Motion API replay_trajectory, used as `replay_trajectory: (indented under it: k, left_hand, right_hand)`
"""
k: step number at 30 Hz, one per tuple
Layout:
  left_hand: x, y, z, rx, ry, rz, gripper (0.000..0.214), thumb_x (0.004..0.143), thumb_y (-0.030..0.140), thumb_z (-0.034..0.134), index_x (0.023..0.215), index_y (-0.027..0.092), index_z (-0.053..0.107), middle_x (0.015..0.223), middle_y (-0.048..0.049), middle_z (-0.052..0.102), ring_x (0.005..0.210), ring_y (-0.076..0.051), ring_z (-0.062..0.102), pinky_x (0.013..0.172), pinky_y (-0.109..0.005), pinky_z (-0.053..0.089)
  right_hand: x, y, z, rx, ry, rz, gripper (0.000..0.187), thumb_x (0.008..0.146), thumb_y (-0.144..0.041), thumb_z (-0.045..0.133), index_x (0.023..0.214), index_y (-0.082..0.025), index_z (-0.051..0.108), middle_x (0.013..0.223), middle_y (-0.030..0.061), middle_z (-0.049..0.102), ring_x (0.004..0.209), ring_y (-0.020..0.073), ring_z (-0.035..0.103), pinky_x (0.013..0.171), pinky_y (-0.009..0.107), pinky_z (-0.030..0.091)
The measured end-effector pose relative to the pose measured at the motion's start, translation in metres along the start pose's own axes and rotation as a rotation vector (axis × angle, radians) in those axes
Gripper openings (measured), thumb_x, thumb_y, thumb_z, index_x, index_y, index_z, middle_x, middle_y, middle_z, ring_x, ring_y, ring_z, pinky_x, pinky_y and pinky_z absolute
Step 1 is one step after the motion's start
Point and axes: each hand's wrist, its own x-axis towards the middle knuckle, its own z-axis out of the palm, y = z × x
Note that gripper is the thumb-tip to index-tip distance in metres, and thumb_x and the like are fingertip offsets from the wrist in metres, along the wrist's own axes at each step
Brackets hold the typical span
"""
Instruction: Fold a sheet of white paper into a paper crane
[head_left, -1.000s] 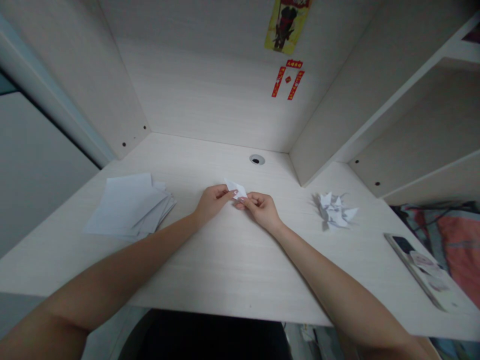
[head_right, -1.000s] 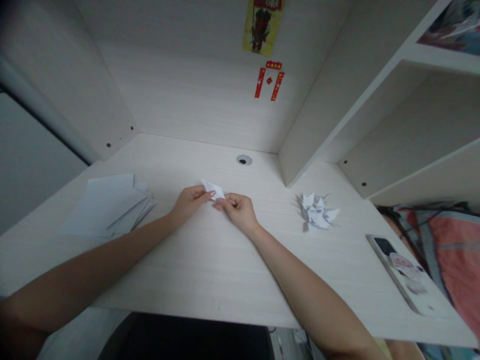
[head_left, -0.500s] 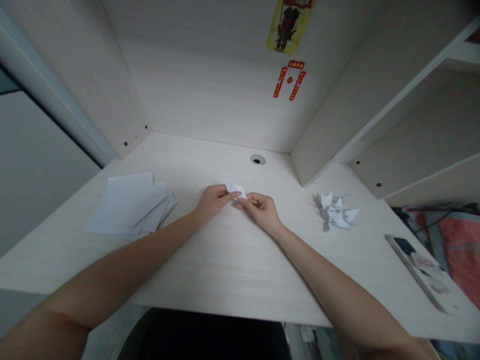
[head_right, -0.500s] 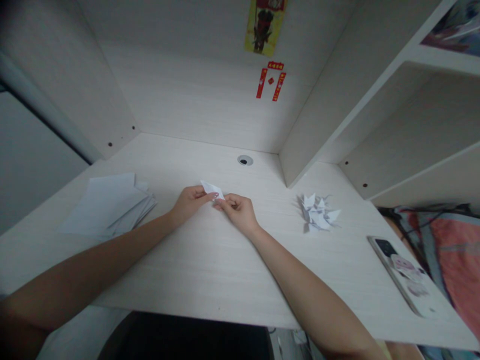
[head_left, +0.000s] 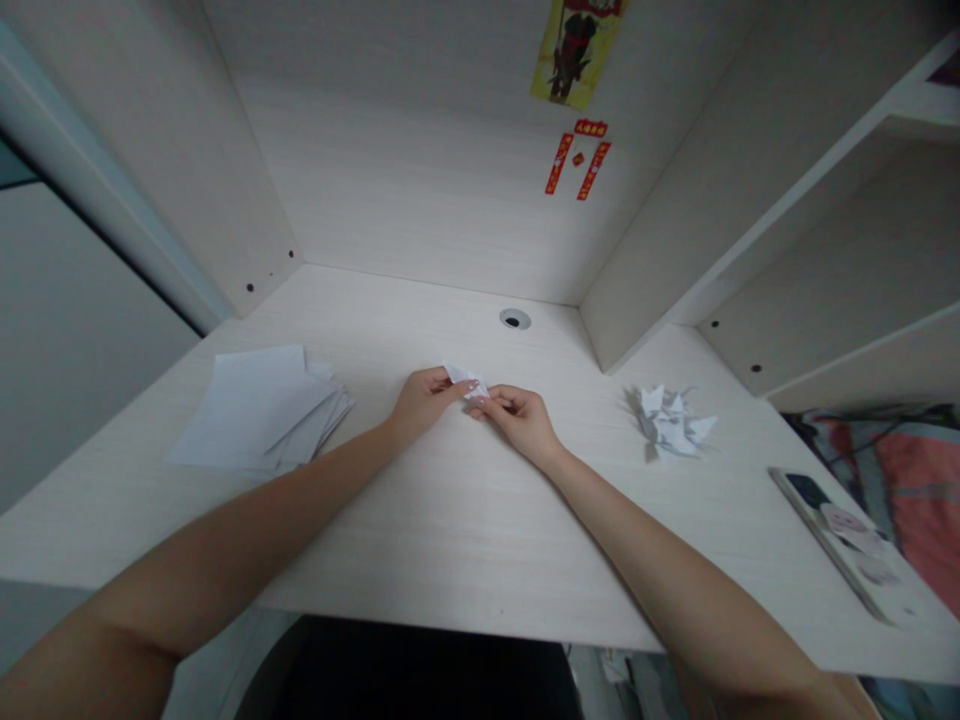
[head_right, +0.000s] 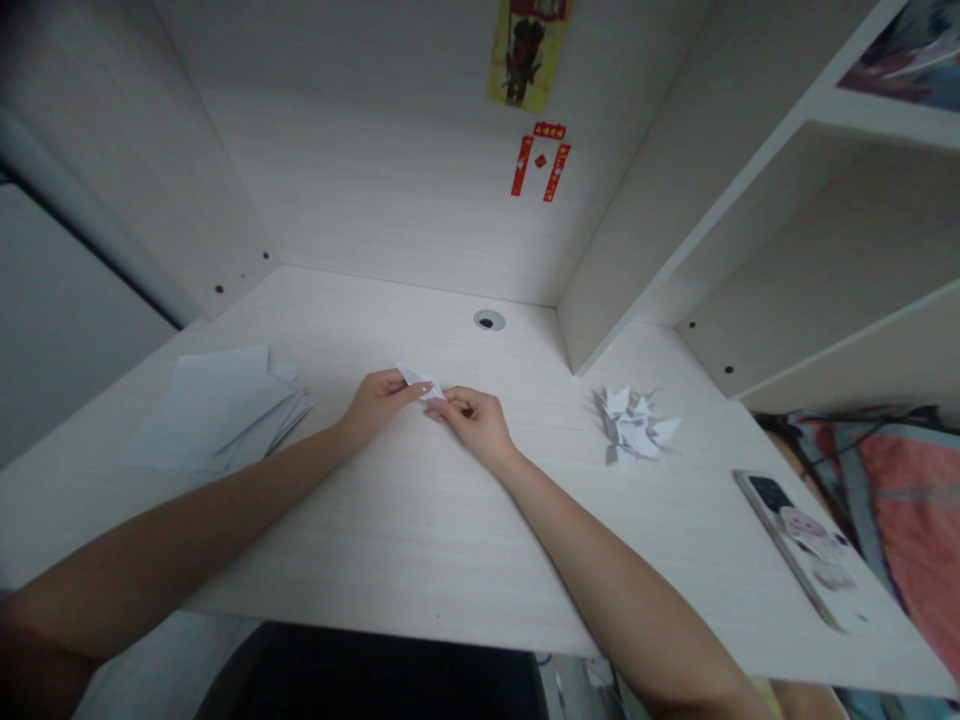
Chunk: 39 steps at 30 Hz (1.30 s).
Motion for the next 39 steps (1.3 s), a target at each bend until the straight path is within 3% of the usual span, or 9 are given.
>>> replay_trajectory:
  k: [7, 11, 16, 20, 24, 26, 31, 39]
  left_hand:
    - [0.001, -0.003, 0.000, 0.003, 0.048, -0.006, 0.029, 0.067, 0.041, 0.068, 0.077, 0.014, 0.070, 0.081, -0.0050, 0.072, 0.071, -0.017, 0.063, 0.066, -0.026, 0.048]
    - [0.004, -0.008, 0.000, 0.006, 0.051, 0.029, 0.032, 0.070, 0.039, 0.066, 0.089, 0.014, 0.067, 0.086, -0.0056, 0.070, 0.077, -0.016, 0.064, 0.072, -0.026, 0.048]
    - [0.001, -0.001, 0.002, 0.022, 0.100, 0.081, 0.065, 0.069, 0.032, 0.069, 0.128, 0.020, 0.043, 0.088, -0.0039, 0.065, 0.082, -0.014, 0.063, 0.070, -0.023, 0.047]
    - [-0.007, 0.007, 0.005, 0.029, 0.023, 0.110, 0.073, 0.074, 0.030, 0.065, 0.138, 0.025, 0.029, 0.084, -0.0014, 0.065, 0.076, -0.012, 0.063, 0.072, -0.023, 0.047]
    - [-0.011, 0.009, 0.006, 0.194, 0.011, 0.157, 0.038, 0.077, 0.033, 0.061, 0.114, 0.026, 0.060, 0.094, -0.0028, 0.068, 0.081, -0.014, 0.064, 0.075, -0.023, 0.048]
    - [-0.011, 0.009, 0.004, 0.273, 0.030, 0.185, 0.026, 0.078, 0.033, 0.059, 0.101, 0.024, 0.068, 0.100, -0.0033, 0.069, 0.085, -0.015, 0.064, 0.077, -0.025, 0.048]
    - [-0.010, 0.007, 0.001, 0.336, 0.103, 0.237, 0.022, 0.080, 0.031, 0.057, 0.096, 0.026, 0.071, 0.099, -0.0018, 0.071, 0.089, -0.016, 0.064, 0.082, -0.026, 0.047]
    - [-0.011, 0.010, 0.002, 0.264, 0.106, 0.150, 0.022, 0.077, 0.032, 0.061, 0.094, 0.024, 0.072, 0.099, -0.0020, 0.072, 0.091, -0.018, 0.065, 0.086, -0.029, 0.047]
  right_hand:
    - [0.001, 0.003, 0.001, 0.074, -0.007, -0.014, 0.032, 0.074, -0.045, 0.064, 0.085, -0.016, 0.070, 0.075, 0.0065, 0.072, 0.067, 0.0159, 0.066, 0.069, 0.029, 0.053]
    - [0.003, 0.005, 0.000, 0.052, 0.084, -0.061, 0.032, 0.075, -0.043, 0.063, 0.093, -0.018, 0.072, 0.082, 0.0063, 0.072, 0.067, 0.0159, 0.063, 0.066, 0.029, 0.052]
    - [0.003, 0.002, -0.005, -0.156, 0.292, -0.259, 0.026, 0.079, -0.033, 0.061, 0.102, -0.025, 0.070, 0.078, 0.0035, 0.067, 0.070, 0.0149, 0.057, 0.067, 0.029, 0.047]
    - [0.001, -0.001, -0.008, -0.265, 0.333, -0.349, 0.026, 0.081, -0.027, 0.058, 0.104, -0.030, 0.068, 0.083, 0.0034, 0.063, 0.076, 0.0157, 0.056, 0.068, 0.029, 0.046]
    - [-0.002, -0.003, -0.007, -0.327, 0.291, -0.394, 0.029, 0.082, -0.025, 0.056, 0.108, -0.032, 0.066, 0.086, 0.0033, 0.061, 0.080, 0.0164, 0.056, 0.070, 0.030, 0.046]
    - [-0.003, -0.005, -0.006, -0.334, 0.276, -0.390, 0.029, 0.081, -0.026, 0.058, 0.108, -0.032, 0.066, 0.087, 0.0032, 0.061, 0.081, 0.0168, 0.056, 0.072, 0.031, 0.047]
    - [-0.003, -0.010, -0.005, -0.246, 0.264, -0.345, 0.026, 0.077, -0.031, 0.064, 0.102, -0.029, 0.069, 0.092, 0.0042, 0.066, 0.082, 0.0179, 0.059, 0.072, 0.031, 0.048]
    - [0.001, -0.003, -0.005, -0.084, 0.291, -0.192, 0.026, 0.069, -0.038, 0.070, 0.089, -0.021, 0.072, 0.092, 0.0063, 0.072, 0.075, 0.0188, 0.064, 0.073, 0.033, 0.051]
